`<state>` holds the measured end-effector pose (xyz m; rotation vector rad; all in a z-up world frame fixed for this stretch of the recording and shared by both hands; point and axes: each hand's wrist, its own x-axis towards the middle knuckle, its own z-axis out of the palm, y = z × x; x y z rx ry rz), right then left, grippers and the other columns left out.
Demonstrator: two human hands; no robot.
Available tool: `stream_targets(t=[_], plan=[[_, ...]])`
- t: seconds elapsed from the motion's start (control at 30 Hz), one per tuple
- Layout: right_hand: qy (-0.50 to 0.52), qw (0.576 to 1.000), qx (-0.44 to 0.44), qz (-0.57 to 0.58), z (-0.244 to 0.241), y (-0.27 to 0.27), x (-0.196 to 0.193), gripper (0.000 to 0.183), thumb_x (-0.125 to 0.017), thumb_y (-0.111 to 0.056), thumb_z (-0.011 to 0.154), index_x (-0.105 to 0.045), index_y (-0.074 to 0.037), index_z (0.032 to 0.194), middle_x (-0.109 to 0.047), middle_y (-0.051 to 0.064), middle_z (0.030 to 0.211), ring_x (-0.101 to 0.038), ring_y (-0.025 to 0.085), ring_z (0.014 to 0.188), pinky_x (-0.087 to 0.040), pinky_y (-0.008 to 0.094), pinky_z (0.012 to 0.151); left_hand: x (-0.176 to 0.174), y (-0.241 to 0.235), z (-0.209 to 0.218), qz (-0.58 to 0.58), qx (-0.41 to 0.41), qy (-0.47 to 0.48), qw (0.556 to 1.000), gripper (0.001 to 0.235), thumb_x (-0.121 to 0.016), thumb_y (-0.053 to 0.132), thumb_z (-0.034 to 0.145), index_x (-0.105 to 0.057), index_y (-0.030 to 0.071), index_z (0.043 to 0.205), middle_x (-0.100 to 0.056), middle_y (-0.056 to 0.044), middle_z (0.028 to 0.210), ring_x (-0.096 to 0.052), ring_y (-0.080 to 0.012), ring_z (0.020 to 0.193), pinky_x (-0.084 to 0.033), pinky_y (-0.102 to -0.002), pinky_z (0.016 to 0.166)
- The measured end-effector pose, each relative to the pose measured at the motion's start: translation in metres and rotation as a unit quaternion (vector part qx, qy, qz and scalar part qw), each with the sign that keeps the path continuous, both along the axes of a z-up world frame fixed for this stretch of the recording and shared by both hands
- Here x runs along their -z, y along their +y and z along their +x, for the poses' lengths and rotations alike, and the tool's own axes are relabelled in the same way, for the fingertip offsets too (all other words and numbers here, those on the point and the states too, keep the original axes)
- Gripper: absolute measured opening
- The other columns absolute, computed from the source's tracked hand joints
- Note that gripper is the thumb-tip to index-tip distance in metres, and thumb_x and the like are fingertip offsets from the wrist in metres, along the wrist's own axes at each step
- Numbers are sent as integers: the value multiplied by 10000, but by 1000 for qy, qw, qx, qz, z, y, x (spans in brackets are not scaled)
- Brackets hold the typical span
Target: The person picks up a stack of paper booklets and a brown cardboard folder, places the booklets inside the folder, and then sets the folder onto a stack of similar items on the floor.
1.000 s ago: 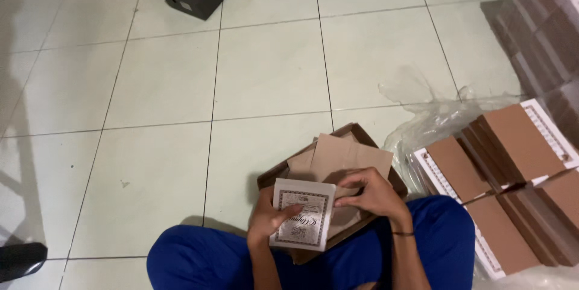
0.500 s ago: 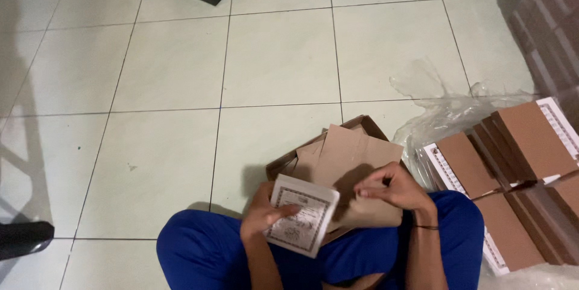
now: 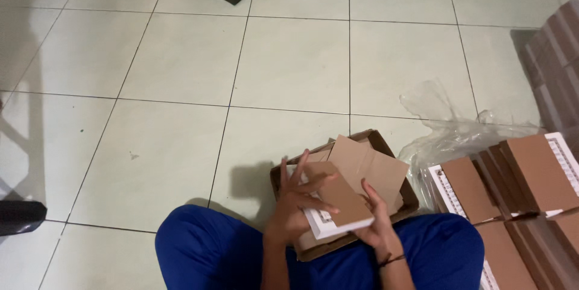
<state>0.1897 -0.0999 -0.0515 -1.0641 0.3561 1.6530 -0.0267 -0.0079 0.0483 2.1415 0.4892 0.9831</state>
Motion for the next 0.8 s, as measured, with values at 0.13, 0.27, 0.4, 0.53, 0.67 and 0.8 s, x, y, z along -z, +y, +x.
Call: stream_targets(t=[0.13, 0.27, 0.4, 0.53, 0.67, 0.8], plan=[[-555, 644, -36, 526, 4, -20, 16, 763, -731, -497, 925, -509, 52, 1406, -516, 276, 1469, -519, 369, 1398, -396, 466, 1174, 12, -4, 9, -3, -70, 16, 997, 734, -775, 522, 846, -591, 165, 1460, -177, -245, 1686, -53, -414, 1600, 63, -633, 1247], [-176, 947, 42, 266, 1, 3, -6, 594, -728, -78, 742, -595, 67, 1302, -722, 204, 1141, -704, 309, 940, -547, 415, 829, 44, 15, 16, -399, -128, -204, 885, 754, -790, 289, 792, -370, 76, 1381, -358, -116, 1472, -398, -272, 1351, -356, -412, 1120], [-219, 949, 38, 225, 10, 2, 8, 528, -703, -9, 655, -661, 44, 1179, -747, 184, 1066, -701, 302, 847, -547, 396, 726, 144, 11, 25, -595, -103, -210, 769, 512, -688, 292, 926, -654, 46, 1373, -755, -134, 1183, -725, -204, 893, -567, -244, 638], [-308, 929, -17, 205, -22, 9, 14, 648, -708, -13, 603, -622, 37, 1244, -747, 198, 1100, -682, 301, 884, -545, 400, 760, 73, -5, 37, -471, -168, 37, 865, 238, -823, 323, 824, -661, 156, 773, -637, 52, 735, -549, -72, 705, -462, -307, 613], [-588, 791, 31, 163, -48, 23, -22, 706, -827, -150, 719, -530, -118, 1358, -660, 105, 1216, -671, 215, 1107, -541, 321, 933, 78, 5, 42, -383, -257, -1, 887, 354, -698, 474, 863, -762, 127, 879, -732, 32, 812, -633, -71, 793, -501, -317, 657], [-633, 748, -27, 198, -68, 18, -41, 831, -899, -183, 701, -540, -65, 1441, -600, 122, 1471, -616, 226, 1303, -535, 340, 1046, 38, -4, 43, -435, -315, 54, 842, 453, -624, 530, 871, -815, 139, 994, -844, -23, 968, -796, -136, 920, -575, -300, 773]])
